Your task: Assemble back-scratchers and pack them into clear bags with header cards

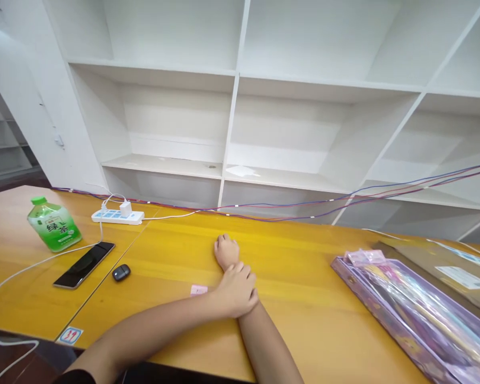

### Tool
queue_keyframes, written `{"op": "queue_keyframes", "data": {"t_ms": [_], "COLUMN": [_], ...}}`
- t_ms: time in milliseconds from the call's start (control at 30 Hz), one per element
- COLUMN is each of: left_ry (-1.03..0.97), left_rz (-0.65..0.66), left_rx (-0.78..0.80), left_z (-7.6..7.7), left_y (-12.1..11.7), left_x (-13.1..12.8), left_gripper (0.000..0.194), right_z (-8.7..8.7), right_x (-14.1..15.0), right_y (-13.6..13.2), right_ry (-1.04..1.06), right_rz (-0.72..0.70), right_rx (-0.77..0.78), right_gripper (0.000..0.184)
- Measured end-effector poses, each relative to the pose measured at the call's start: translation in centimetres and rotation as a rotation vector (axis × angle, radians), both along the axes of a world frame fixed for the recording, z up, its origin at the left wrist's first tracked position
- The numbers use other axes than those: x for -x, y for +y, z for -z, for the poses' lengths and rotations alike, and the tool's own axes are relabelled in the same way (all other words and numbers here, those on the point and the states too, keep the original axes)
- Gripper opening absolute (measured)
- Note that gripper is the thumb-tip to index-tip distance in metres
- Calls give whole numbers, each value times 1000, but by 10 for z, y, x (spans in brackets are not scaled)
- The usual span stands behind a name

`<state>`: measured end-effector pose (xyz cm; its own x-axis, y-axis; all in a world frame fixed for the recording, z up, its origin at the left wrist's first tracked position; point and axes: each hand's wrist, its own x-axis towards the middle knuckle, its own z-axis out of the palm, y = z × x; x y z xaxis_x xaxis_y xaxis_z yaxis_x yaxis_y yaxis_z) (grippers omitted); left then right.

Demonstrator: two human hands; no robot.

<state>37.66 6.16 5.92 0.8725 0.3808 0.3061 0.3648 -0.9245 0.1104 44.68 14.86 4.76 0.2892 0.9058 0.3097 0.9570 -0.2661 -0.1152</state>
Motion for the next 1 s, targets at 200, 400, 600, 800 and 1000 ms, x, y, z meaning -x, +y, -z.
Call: {"op": "queue_keyframes", "data": {"t_ms": [200, 400, 600, 800, 1000], "left_ry": [-7, 8, 23, -10, 63], "left_rz": [-138, 204, -51, -107, 129], "left_rx": [17, 52, 82, 25, -18], "left_z": [-4, 1, -9, -5, -4], "left_y": [17, -48, -16, 7, -37], "left_x": [-2, 4, -1, -2, 0], "left_gripper": [36, 41, 35, 31, 31], "right_z": [19, 29, 22, 20, 25], "right_x": [-20, -19, -14, -11, -17], "right_y": [9, 11, 8, 9, 1], "right_ry": [41, 12, -14, -11, -21], "right_rz": [19, -10, 54, 60, 1], "right_rx": [13, 44, 100, 112, 77], "right_gripper": [24, 26, 25, 25, 24]}}
